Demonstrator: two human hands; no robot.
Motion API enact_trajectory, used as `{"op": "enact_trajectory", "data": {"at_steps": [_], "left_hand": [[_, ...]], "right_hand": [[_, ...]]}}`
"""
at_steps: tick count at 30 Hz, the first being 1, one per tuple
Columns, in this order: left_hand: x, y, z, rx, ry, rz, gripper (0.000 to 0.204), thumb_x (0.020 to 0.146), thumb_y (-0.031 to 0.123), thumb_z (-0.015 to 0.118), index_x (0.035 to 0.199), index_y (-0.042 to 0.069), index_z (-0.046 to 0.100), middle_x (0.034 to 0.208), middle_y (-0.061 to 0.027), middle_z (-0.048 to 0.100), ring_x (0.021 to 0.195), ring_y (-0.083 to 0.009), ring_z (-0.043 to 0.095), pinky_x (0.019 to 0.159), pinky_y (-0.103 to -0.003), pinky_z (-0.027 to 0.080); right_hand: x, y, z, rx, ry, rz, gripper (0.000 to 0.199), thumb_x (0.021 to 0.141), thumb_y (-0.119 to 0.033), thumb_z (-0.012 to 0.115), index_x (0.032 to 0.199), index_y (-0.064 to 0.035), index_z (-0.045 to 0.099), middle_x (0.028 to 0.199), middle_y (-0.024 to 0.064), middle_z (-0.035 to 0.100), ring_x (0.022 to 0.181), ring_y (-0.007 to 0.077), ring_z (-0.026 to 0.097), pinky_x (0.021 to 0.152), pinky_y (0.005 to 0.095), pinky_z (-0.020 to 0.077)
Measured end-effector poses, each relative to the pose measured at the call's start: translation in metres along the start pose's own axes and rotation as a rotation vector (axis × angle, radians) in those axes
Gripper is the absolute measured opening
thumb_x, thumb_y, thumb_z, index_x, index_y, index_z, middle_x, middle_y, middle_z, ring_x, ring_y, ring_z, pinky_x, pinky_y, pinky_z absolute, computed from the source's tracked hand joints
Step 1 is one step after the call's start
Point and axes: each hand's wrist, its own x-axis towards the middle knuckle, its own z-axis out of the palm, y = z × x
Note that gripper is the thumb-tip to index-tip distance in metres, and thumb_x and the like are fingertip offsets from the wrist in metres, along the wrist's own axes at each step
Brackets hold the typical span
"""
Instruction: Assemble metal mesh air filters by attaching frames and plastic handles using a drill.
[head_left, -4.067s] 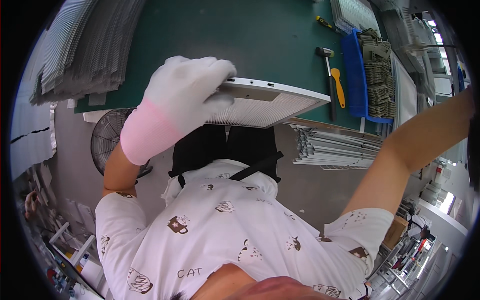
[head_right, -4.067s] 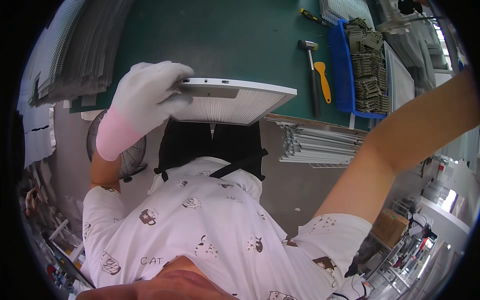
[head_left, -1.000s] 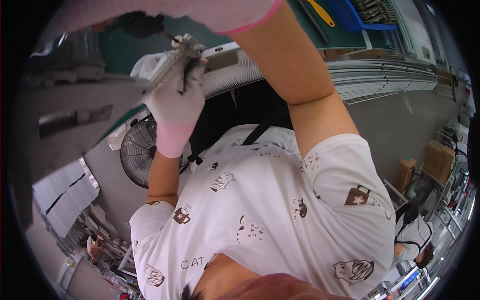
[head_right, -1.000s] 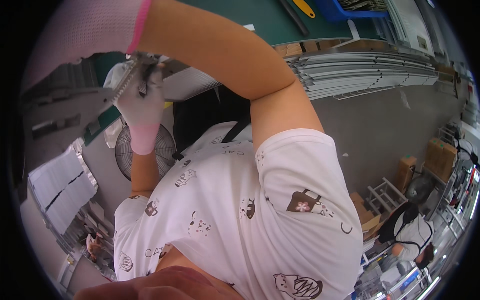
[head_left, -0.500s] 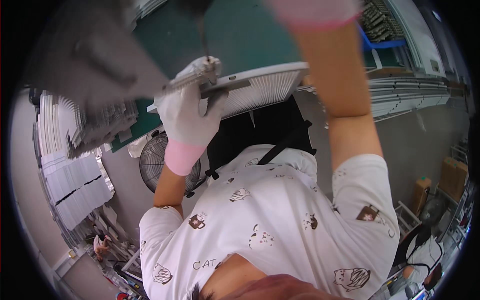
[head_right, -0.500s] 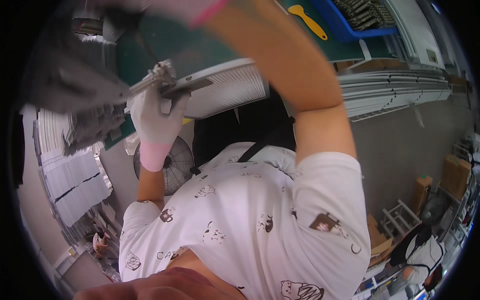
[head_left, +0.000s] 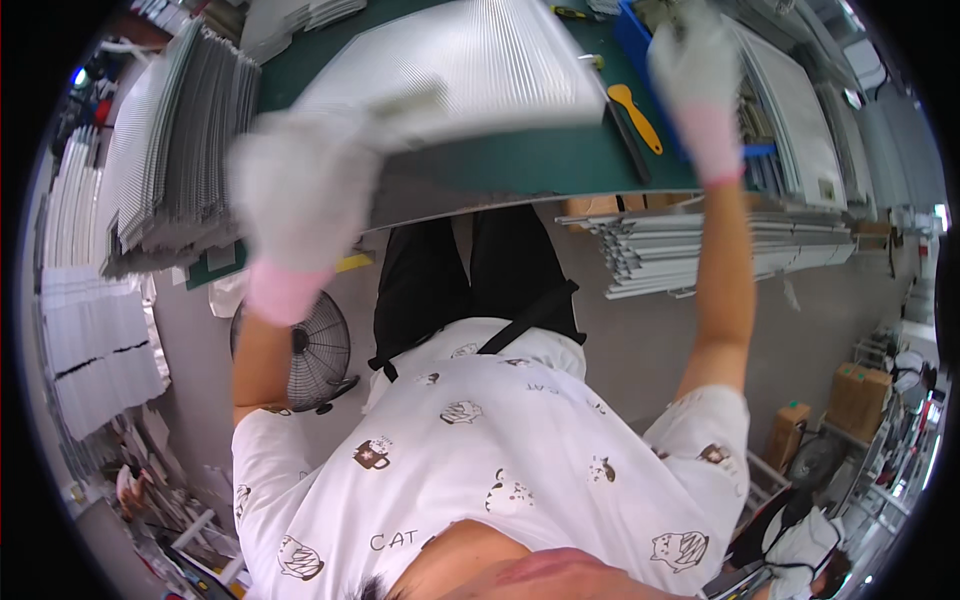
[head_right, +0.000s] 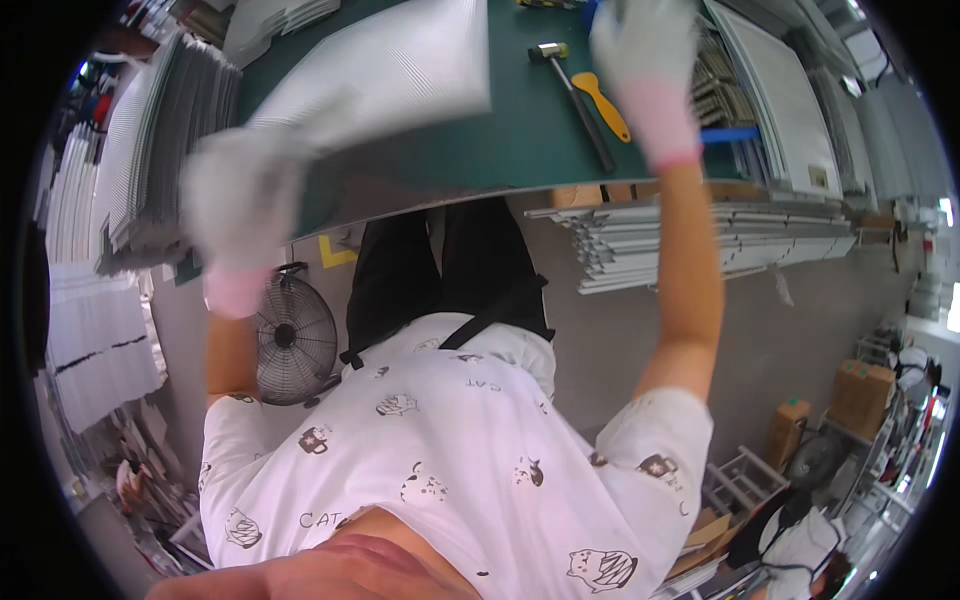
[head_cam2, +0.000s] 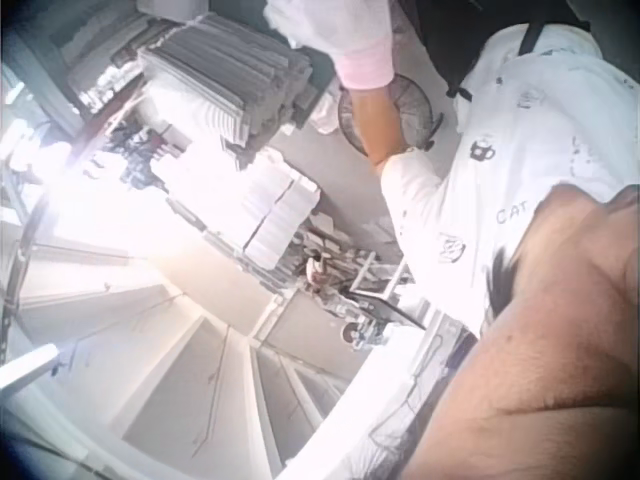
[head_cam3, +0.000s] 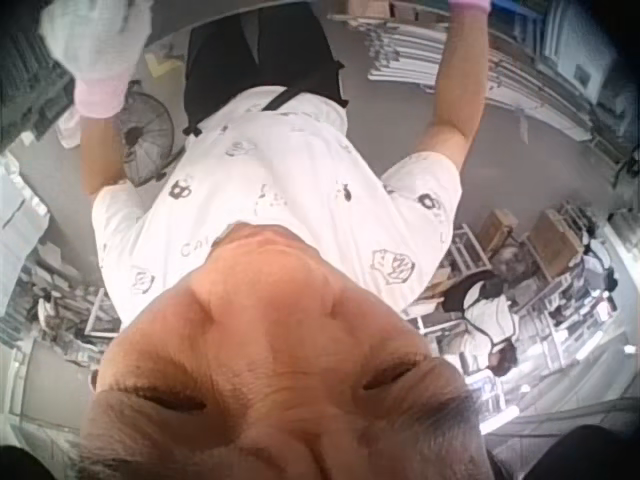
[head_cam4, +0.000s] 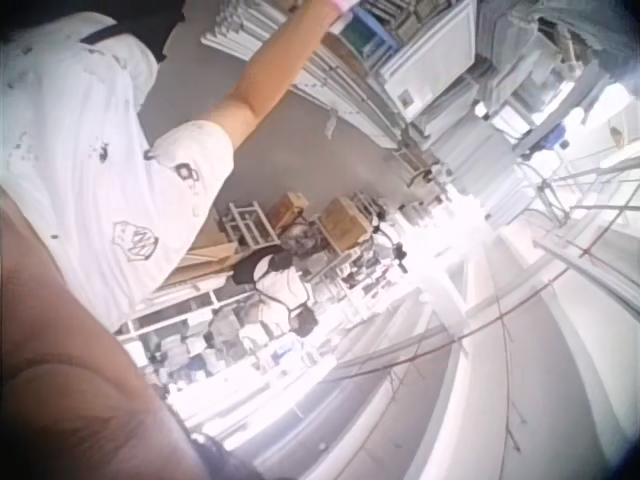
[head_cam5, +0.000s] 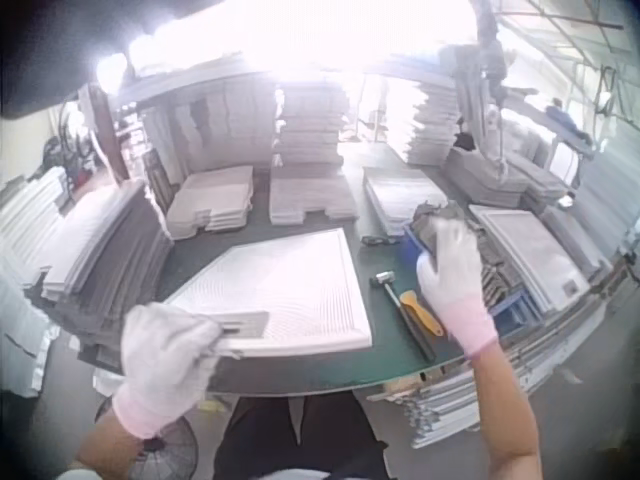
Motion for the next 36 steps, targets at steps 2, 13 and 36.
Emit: {"op": "enact_trajectory", "data": {"at_steps": [2,13,36], "left_hand": [[-0.045,0.026,0.037,-0.121,-0.325,-0.018,0.024,0.075,0.017,0.062,0.099,0.014,0.060,0.091,-0.0031,0.057,0.086,-0.0207,0.057,0.067,-0.034,0.044],[-0.141,0.045,0.031,-0.258,-0.335,-0.643,0.034,0.073,0.021,0.069,0.104,0.010,0.062,0.090,-0.0064,0.059,0.086,-0.0265,0.056,0.074,-0.040,0.042],[-0.163,0.026,0.030,-1.211,-0.533,-1.598,0.044,0.089,0.042,0.058,0.100,0.000,0.063,0.075,-0.0058,0.065,0.061,-0.0102,0.060,0.057,-0.022,0.046]], "right_hand": [[-0.078,-0.036,0.019,-0.059,-0.396,0.115,0.047,0.080,-0.019,0.057,0.124,-0.0069,0.046,0.096,0.0184,0.054,0.087,0.0373,0.056,0.077,0.0459,0.0491],[-0.050,-0.062,0.068,0.610,-0.416,0.247,0.035,0.089,-0.018,0.050,0.122,-0.0073,0.049,0.096,0.0205,0.060,0.084,0.0392,0.061,0.075,0.0455,0.0503],[-0.165,-0.087,-0.037,1.010,-1.046,0.806,0.040,0.091,-0.037,0.054,0.082,0.0013,0.063,0.066,0.0071,0.061,0.060,0.0103,0.054,0.057,0.0264,0.0438]]}}
